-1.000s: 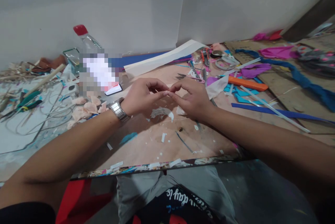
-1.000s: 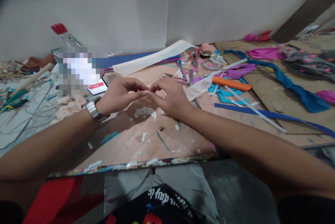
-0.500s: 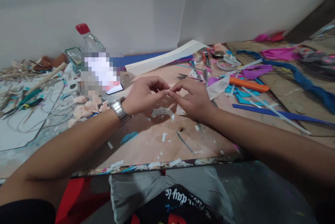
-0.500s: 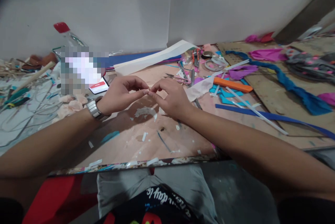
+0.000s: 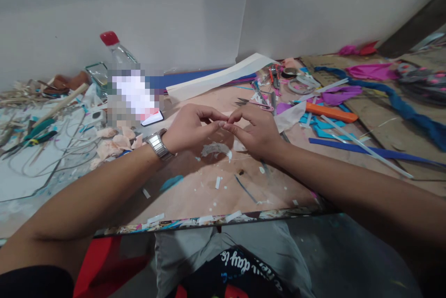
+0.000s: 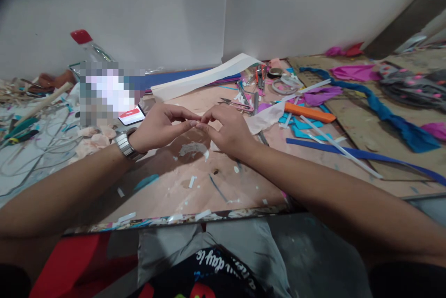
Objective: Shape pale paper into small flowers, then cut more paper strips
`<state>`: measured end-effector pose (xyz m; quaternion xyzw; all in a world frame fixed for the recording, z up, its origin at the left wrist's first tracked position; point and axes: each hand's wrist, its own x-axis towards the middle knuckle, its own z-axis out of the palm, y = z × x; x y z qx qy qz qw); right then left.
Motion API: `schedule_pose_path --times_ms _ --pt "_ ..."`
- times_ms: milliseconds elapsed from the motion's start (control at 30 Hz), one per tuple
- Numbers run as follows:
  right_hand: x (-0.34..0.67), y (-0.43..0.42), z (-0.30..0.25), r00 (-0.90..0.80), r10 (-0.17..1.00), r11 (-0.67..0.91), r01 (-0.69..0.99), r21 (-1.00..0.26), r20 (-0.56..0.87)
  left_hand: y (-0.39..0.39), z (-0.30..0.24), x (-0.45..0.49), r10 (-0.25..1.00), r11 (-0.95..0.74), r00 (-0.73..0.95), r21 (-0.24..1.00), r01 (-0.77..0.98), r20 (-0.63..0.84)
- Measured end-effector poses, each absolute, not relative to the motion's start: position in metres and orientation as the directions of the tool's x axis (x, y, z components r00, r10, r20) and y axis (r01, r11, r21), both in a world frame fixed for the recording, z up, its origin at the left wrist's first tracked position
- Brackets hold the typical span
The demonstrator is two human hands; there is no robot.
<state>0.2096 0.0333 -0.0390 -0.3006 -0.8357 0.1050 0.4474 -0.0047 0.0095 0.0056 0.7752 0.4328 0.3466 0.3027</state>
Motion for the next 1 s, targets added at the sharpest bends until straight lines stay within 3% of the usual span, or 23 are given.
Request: schedule_pose_path --times_ms 1000 --pt "0.2089 0.0311 -0.0355 -0.41 0.656 0.75 0.45 -0.485 0.633 0.0122 0.0031 -0.0038 0.911 -0.349 0.356 0.852 0.39 0.21"
